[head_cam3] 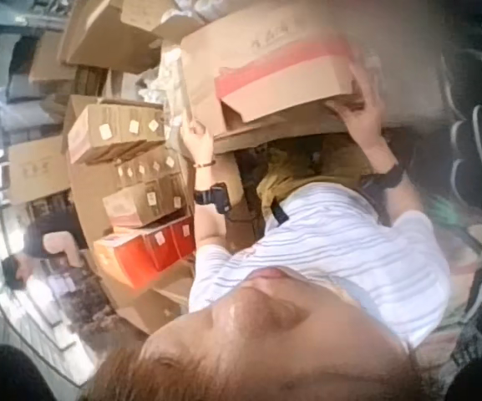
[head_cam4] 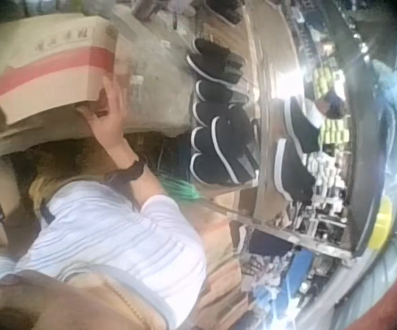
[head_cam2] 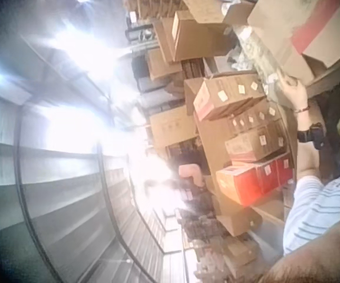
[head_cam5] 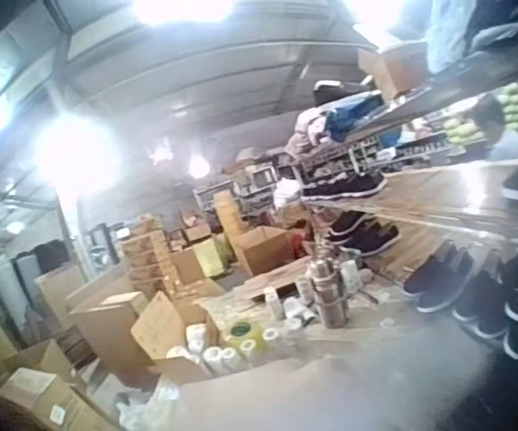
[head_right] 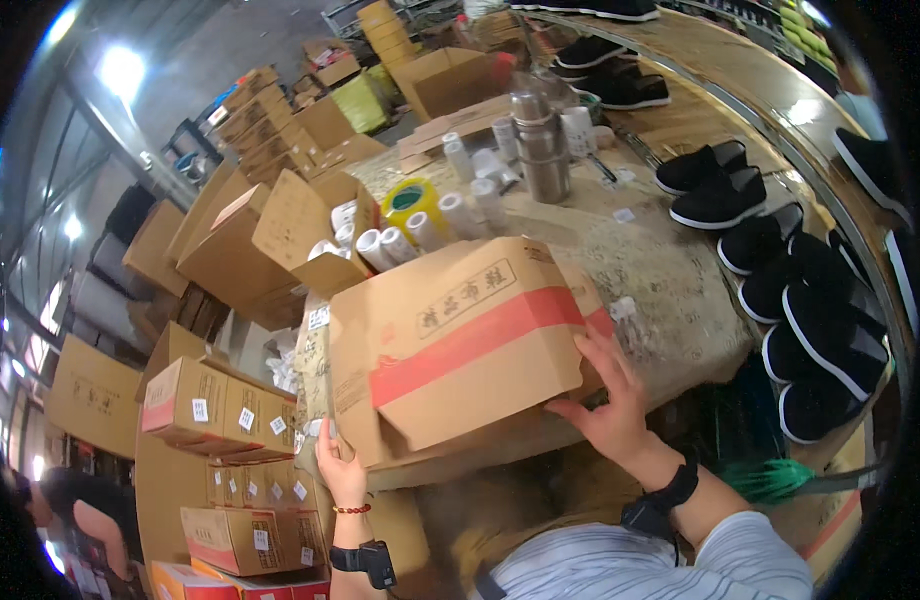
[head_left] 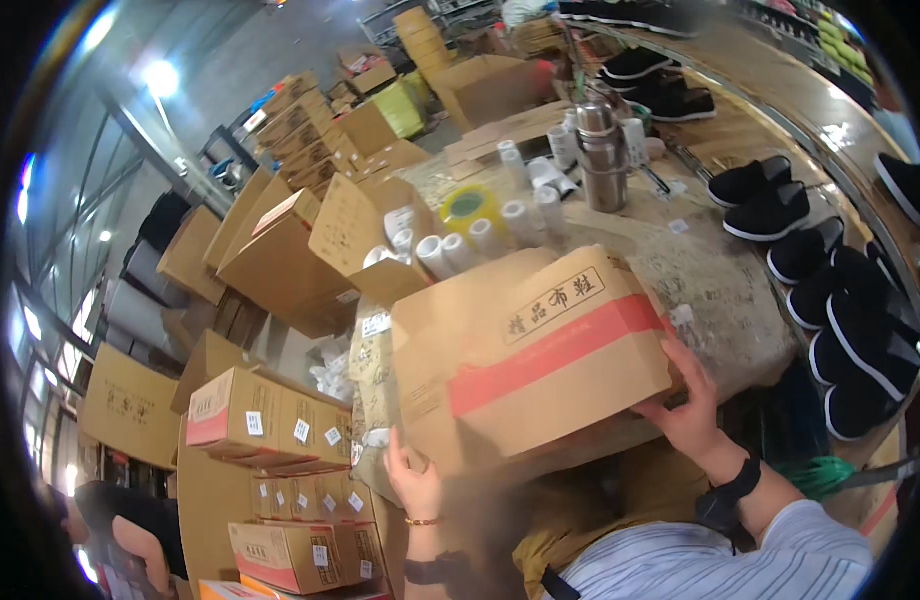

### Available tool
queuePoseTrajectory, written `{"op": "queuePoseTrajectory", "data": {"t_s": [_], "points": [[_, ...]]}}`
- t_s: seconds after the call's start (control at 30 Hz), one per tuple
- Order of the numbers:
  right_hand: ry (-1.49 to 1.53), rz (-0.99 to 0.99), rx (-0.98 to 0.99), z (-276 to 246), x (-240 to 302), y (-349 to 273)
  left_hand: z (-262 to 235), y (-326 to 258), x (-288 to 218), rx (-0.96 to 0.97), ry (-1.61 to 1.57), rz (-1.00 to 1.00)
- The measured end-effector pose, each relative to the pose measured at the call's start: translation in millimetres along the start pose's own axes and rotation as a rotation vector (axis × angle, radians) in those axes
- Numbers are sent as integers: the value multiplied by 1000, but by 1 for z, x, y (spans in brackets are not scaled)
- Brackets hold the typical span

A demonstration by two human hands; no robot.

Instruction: Packing shoes into cardboard boxes and stacking them for shipping.

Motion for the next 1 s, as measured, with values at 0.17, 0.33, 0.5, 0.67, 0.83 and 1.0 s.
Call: {"op": "queuePoseTrajectory", "data": {"t_s": [0.17, 0.33, 0.5, 0.67, 0.83, 1.0], "points": [[59, -224, 155, 10, 25, 22, 2, 14, -48, 69, 173, 399], [26, -198, 119, -5, 80, 109, 3, 42, -160, 91, -396, 663], [-54, -645, 81, 26, 144, 118, 83, 106, -81, 408, -812, -144], [-112, -434, 402, 130, 39, 119, 106, 105, -93, 570, -749, -170], [237, -385, 290, 119, 45, 123, 103, 100, -110, 300, 135, 250], [477, 180, -324, 29, -50, 201, 105, 91, -114, 265, -87, 247]]}}
Point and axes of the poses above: each hand's wrist, its own y-axis towards the middle knuckle, its own z-axis out of the palm, x = y × z, the point moved 8 cm from there along y, towards the middle knuckle, and after that the axes turned 12 degrees about -x, right-handed, at the moved point
